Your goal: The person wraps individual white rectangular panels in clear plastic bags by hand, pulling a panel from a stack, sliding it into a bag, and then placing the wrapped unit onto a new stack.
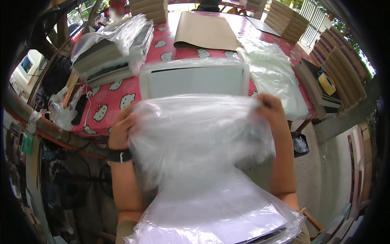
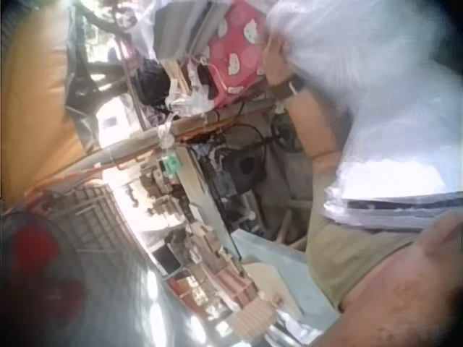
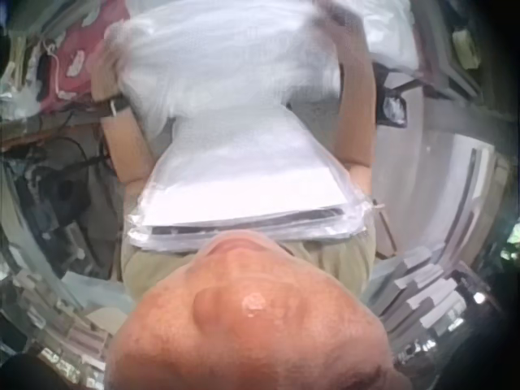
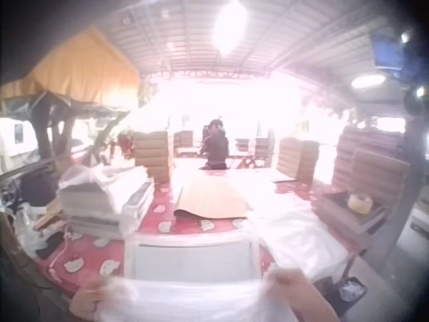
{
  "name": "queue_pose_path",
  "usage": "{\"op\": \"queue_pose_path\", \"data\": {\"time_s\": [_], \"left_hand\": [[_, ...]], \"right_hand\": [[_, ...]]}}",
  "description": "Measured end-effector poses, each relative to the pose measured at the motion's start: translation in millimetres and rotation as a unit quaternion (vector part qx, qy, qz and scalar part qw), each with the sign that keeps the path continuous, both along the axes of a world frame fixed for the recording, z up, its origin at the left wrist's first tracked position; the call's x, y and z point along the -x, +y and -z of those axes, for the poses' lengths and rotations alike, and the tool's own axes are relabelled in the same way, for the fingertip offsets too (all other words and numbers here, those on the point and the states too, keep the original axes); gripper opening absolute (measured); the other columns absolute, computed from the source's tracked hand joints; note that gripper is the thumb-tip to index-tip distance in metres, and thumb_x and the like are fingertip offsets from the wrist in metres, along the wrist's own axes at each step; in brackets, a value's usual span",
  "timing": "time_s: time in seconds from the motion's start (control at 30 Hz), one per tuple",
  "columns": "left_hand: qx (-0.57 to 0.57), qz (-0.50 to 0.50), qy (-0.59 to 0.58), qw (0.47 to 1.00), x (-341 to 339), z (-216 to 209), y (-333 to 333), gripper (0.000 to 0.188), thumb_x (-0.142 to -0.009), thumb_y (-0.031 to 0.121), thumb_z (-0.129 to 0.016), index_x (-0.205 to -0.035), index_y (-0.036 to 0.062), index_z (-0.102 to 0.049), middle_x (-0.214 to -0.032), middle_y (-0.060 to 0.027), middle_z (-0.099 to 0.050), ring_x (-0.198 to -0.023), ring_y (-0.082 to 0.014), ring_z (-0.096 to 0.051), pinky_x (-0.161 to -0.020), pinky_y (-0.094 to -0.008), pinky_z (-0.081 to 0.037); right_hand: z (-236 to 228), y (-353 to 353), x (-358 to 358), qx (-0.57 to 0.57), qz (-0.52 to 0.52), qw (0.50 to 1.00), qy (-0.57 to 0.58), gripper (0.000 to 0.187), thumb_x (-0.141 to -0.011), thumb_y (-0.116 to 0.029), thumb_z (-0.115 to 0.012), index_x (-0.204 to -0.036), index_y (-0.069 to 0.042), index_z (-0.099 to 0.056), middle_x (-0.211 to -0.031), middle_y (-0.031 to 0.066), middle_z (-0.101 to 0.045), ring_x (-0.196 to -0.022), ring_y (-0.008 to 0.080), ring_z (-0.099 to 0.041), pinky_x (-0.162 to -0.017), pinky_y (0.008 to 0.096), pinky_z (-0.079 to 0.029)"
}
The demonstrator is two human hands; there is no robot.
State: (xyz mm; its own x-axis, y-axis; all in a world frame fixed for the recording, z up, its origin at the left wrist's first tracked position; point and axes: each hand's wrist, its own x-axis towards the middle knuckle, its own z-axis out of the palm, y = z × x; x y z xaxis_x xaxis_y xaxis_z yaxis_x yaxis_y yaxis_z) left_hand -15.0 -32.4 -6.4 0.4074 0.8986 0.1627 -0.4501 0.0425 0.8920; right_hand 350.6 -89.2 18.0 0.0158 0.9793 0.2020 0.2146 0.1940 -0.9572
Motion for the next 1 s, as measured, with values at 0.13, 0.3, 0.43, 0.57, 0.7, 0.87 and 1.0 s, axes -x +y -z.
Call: {"op": "queue_pose_path", "data": {"time_s": [0.13, 0.3, 0.43, 0.57, 0.7, 0.87, 1.0], "left_hand": [[-0.234, -0.243, 0.394, 0.855, -28.7, -21.5, 45.5, 0.045, -0.069, 0.004, -0.055, -0.114, 0.0071, -0.051, -0.083, -0.0097, -0.061, -0.059, -0.0160, -0.052, -0.054, -0.0286, -0.042], [-0.415, -0.375, 0.443, 0.700, -42.3, -9.7, 41.0, 0.054, -0.062, -0.005, -0.050, -0.112, 0.0147, -0.054, -0.074, -0.0154, -0.055, -0.063, -0.0253, -0.056, -0.058, -0.0329, -0.044], [-0.438, -0.381, 0.386, 0.717, -28.8, -27.2, -10.7, 0.051, -0.060, -0.005, -0.051, -0.108, 0.0113, -0.058, -0.070, -0.0114, -0.053, -0.055, -0.0211, -0.050, -0.051, -0.0290, -0.040], [-0.434, -0.331, 0.372, 0.751, -6.1, -61.9, -54.6, 0.028, -0.061, -0.002, -0.055, -0.088, 0.0008, -0.062, -0.062, -0.0044, -0.049, -0.050, -0.0104, -0.041, -0.045, -0.0224, -0.028], [-0.247, -0.185, 0.292, 0.905, 13.0, -81.5, -74.3, 0.008, -0.067, 0.005, -0.059, -0.071, -0.0026, -0.060, -0.057, 0.0001, -0.048, -0.050, -0.0051, -0.040, -0.044, -0.0187, -0.024], [0.115, -0.130, 0.192, 0.966, 1.9, -61.6, -70.6, 0.013, -0.077, 0.013, -0.054, -0.080, 0.0007, -0.057, -0.062, 0.0030, -0.051, -0.044, -0.0022, -0.038, -0.039, -0.0168, -0.024], [0.233, -0.088, 0.192, 0.949, 18.0, 29.3, -57.9, 0.019, -0.079, 0.009, -0.049, -0.097, 0.0066, -0.053, -0.066, 0.0030, -0.052, -0.043, -0.0015, -0.034, -0.036, -0.0175, -0.024]], "right_hand": [[-11.0, 50.4, 8.7, -0.074, 0.147, 0.967, -0.193, 0.035, -0.070, -0.001, -0.051, -0.103, -0.007, -0.058, -0.059, 0.0042, -0.054, -0.049, 0.0100, -0.050, -0.054, 0.0252, -0.042], [1.1, 49.5, 1.7, -0.236, 0.145, 0.855, -0.438, 0.042, -0.067, -0.004, -0.056, -0.108, -0.012, -0.055, -0.055, 0.0068, -0.050, -0.057, 0.0202, -0.050, -0.065, 0.0309, -0.041], [-12.4, 6.7, 19.1, -0.247, 0.173, 0.911, -0.281, 0.038, -0.066, -0.004, -0.058, -0.103, -0.011, -0.058, -0.057, 0.0066, -0.050, -0.065, 0.0200, -0.049, -0.070, 0.0283, -0.038], [-41.3, -34.4, 22.9, -0.222, 0.131, 0.943, -0.209, 0.026, -0.066, -0.002, -0.057, -0.091, -0.002, -0.060, -0.058, 0.0046, -0.052, -0.060, 0.0139, -0.047, -0.063, 0.0228, -0.038], [-67.7, -62.4, 1.8, 0.036, -0.095, 0.989, 0.108, 0.014, -0.068, -0.001, -0.057, -0.082, 0.001, -0.059, -0.062, 0.0041, -0.055, -0.057, 0.0070, -0.047, -0.055, 0.0176, -0.038], [-46.8, -48.4, 28.0, 0.240, -0.053, 0.919, 0.308, 0.016, -0.075, -0.009, -0.058, -0.087, 0.002, -0.057, -0.077, 0.0069, -0.060, -0.067, 0.0090, -0.058, -0.057, 0.0206, -0.047], [37.9, -51.1, 3.0, 0.255, -0.049, 0.900, 0.351, 0.019, -0.078, -0.007, -0.056, -0.096, -0.003, -0.055, -0.081, 0.0043, -0.060, -0.065, 0.0113, -0.058, -0.055, 0.0220, -0.047]]}}
